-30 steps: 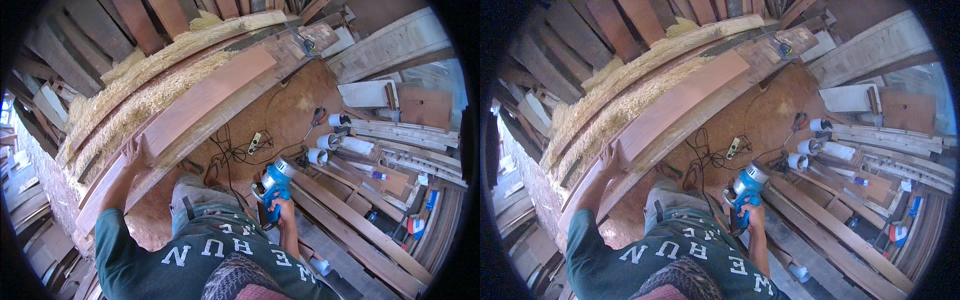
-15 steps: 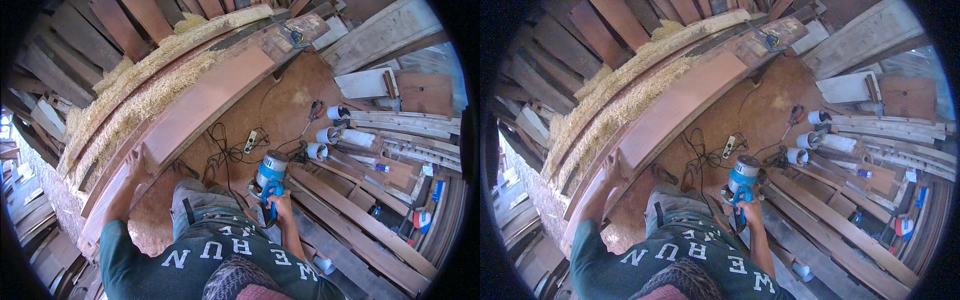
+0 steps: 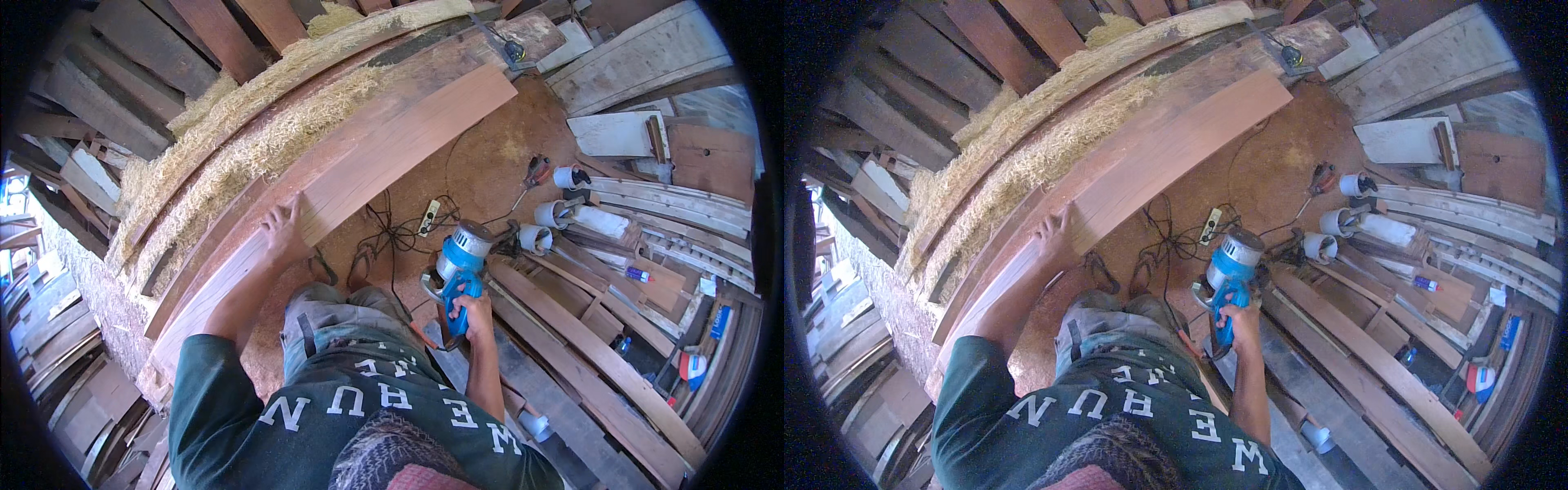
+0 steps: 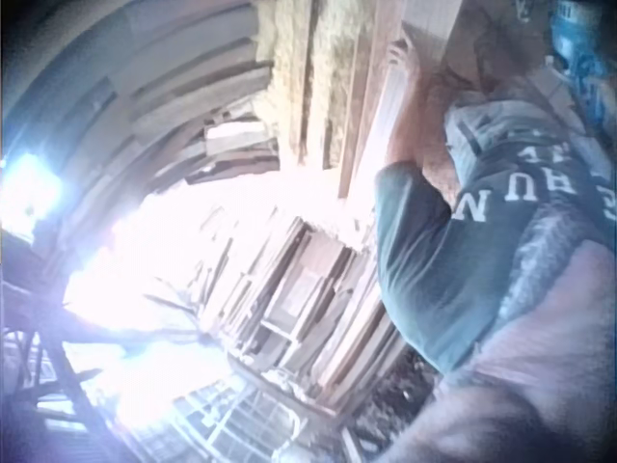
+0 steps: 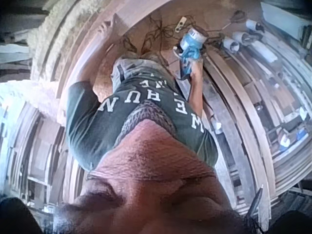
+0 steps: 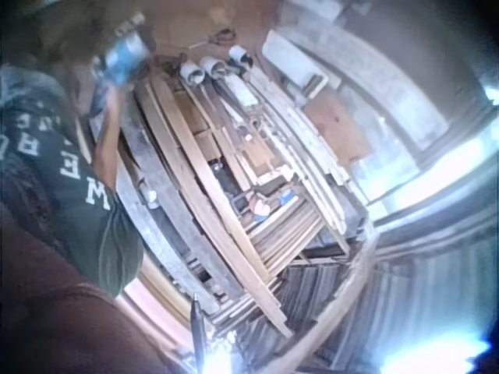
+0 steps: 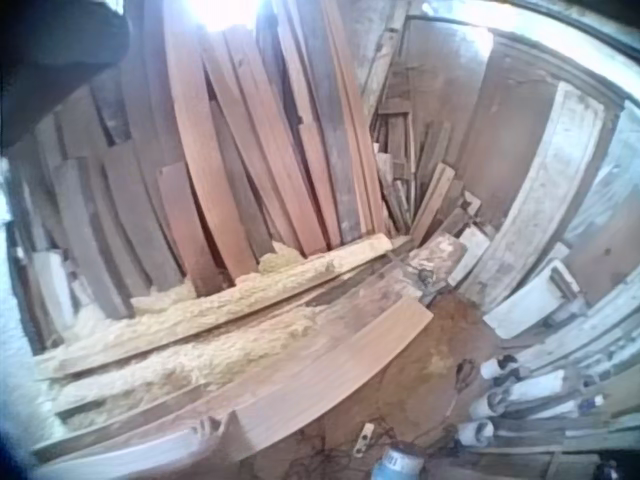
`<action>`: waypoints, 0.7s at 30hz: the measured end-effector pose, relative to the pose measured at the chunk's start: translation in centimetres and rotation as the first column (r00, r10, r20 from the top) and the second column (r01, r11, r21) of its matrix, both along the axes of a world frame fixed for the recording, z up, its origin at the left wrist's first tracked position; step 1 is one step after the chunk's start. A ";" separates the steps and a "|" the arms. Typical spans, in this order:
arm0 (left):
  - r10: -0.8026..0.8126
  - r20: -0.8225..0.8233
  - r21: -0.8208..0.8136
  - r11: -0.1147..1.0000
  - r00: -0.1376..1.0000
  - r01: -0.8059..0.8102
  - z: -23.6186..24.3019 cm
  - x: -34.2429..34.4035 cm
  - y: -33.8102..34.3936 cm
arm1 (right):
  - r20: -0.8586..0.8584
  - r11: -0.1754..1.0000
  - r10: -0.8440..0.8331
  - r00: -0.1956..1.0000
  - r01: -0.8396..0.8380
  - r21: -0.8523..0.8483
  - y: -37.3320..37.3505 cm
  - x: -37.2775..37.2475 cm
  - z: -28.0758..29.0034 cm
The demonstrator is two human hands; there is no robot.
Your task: The person uses a handheld router to shape the edge of a long wooden plank, moving the tool steadily along the wood.
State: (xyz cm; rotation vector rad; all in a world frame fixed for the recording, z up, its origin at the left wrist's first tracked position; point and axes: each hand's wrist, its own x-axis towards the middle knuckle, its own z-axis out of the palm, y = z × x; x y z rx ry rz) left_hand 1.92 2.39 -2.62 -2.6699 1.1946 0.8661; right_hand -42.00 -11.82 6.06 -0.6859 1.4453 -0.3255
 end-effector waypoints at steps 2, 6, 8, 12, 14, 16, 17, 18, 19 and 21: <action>-0.003 -0.020 -0.023 1.000 1.000 0.002 1.2 -0.5 -2.2 | 0.010 1.000 -0.020 1.000 0.020 -0.013 0.2 0.6 0.4; -0.019 0.058 -0.033 0.999 0.998 0.021 0.1 -0.2 -1.7 | 0.009 0.999 -0.010 1.000 0.011 -0.046 0.7 2.1 0.4; -0.037 0.037 -0.025 0.999 0.999 0.038 1.0 -0.2 -1.0 | 0.034 0.998 -0.045 0.998 0.046 -0.037 1.0 2.6 0.8; -0.018 0.011 -0.022 1.000 1.000 0.018 0.8 0.0 2.3 | 0.017 0.997 -0.054 0.998 0.054 -0.048 1.1 3.7 1.6; -0.012 0.010 -0.030 0.999 1.000 0.012 1.7 -0.2 4.2 | 0.025 0.996 -0.071 0.997 0.072 -0.052 1.2 3.8 1.5; -0.001 0.002 -0.018 1.000 1.000 0.001 2.7 -0.3 6.2 | 0.029 0.995 -0.073 0.997 0.074 -0.069 0.9 4.4 2.3; 0.006 -0.004 -0.013 1.000 1.000 -0.006 3.0 -0.3 7.3 | 0.030 0.994 -0.073 0.997 0.075 -0.080 0.8 4.8 2.8; 0.011 0.004 -0.024 1.000 1.000 -0.011 3.0 0.0 8.8 | 0.031 0.994 -0.067 0.997 0.070 -0.090 0.4 5.2 3.3; 0.009 0.005 -0.033 0.999 1.000 -0.009 2.6 0.3 10.3 | 0.025 0.993 -0.069 0.997 0.072 -0.099 0.3 5.4 3.8; -0.039 0.055 0.032 0.999 0.998 0.037 2.6 0.8 12.9 | 0.037 0.990 -0.074 0.997 0.078 -0.116 -0.2 6.1 4.9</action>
